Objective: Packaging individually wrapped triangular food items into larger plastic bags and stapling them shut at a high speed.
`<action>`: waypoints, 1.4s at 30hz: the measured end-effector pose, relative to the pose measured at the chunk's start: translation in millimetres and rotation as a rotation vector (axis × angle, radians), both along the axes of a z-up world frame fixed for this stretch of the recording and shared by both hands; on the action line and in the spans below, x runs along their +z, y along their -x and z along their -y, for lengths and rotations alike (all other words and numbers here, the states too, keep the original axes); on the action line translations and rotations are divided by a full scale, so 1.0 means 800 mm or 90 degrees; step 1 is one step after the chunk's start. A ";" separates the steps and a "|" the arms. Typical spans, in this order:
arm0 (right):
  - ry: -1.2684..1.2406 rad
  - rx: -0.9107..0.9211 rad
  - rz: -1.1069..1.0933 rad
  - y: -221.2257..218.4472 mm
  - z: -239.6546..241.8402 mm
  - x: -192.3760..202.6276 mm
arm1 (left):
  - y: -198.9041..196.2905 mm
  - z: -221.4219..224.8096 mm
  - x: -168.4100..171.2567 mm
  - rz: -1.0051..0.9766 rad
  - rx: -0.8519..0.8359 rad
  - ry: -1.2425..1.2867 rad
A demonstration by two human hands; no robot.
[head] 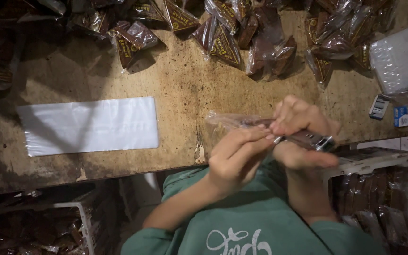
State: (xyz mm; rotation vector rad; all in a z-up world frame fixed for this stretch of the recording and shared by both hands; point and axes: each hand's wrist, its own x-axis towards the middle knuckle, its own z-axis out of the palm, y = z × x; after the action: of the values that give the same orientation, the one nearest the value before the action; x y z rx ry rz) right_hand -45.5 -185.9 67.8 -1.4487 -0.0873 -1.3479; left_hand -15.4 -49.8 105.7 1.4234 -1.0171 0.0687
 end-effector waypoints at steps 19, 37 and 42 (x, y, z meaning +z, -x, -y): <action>-0.479 -0.017 -0.208 0.016 0.084 -0.005 | -0.003 0.022 -0.123 0.233 0.079 -0.480; -0.081 -0.138 -0.721 -0.016 0.112 -0.065 | -0.068 0.006 -0.059 -0.026 -0.107 -0.562; -0.364 -0.032 -0.574 0.029 0.026 -0.058 | -0.036 0.017 -0.076 -0.426 -0.055 -0.229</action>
State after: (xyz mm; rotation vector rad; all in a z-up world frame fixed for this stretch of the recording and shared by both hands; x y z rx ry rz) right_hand -68.6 -206.7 21.7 -1.4193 0.8510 -0.5709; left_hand 13.6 -63.2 44.9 1.5620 -0.5411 -0.6439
